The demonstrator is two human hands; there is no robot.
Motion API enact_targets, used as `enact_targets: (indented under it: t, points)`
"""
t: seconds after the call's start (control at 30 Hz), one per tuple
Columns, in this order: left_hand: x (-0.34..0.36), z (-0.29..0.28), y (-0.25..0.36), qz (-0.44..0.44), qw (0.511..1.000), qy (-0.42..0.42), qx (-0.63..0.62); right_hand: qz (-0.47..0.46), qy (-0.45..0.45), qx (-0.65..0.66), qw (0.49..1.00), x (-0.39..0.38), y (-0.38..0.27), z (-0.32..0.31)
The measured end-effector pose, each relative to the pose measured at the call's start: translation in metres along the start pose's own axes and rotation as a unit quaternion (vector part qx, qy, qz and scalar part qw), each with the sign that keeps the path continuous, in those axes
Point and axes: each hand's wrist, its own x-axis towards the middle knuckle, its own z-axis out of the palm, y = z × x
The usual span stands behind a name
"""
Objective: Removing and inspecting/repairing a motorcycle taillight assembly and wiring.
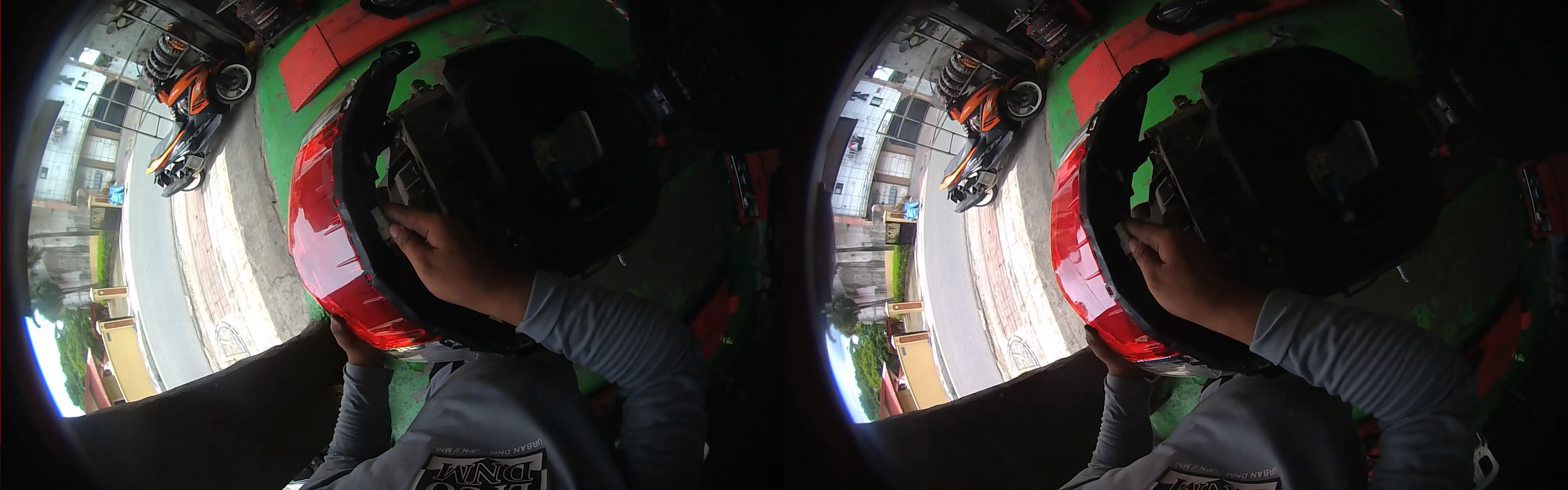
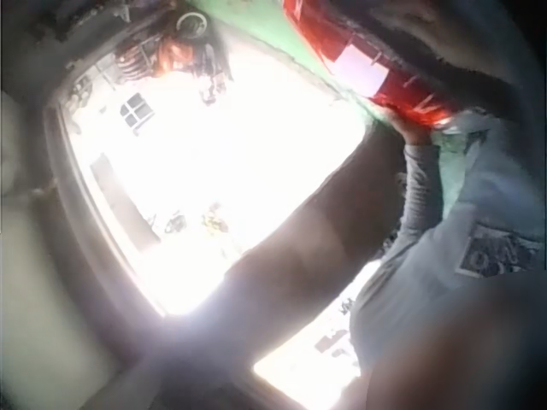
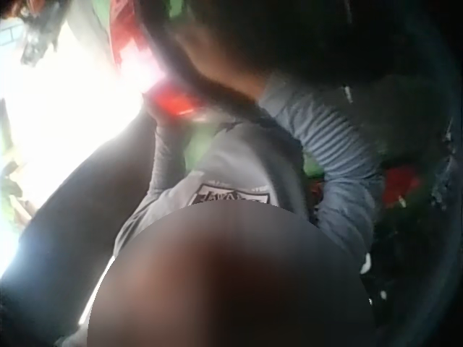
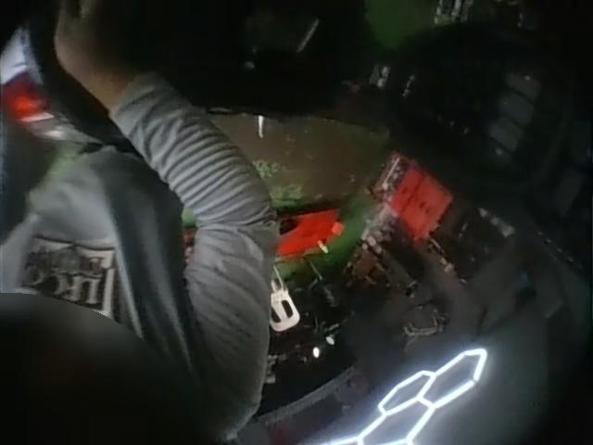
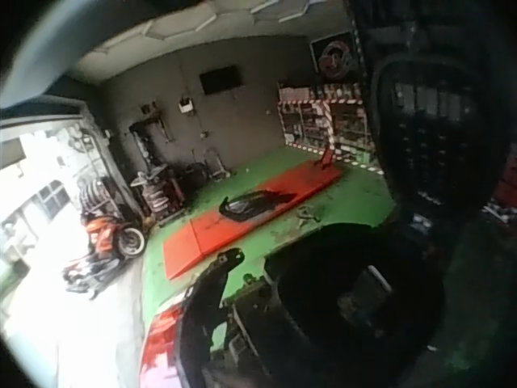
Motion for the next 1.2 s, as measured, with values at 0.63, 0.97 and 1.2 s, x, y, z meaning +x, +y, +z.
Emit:
enact_targets:
  t: [0.63,0.97,1.2]
  points:
    - [-0.006,-0.004,0.004,-0.018,0.997,-0.04,0.059,0.113,-0.096,0.067,0.987,0.005,0.0,-0.02]
    - [-0.004,-0.011,-0.012,-0.04,0.998,-0.038,0.012,0.049,-0.056,0.096,0.993,-0.001,-0.002,-0.024]
    - [0.0,-0.016,-0.011,-0.04,0.999,-0.018,0.004,-0.003,-0.066,0.082,0.994,-0.006,-0.006,-0.021]
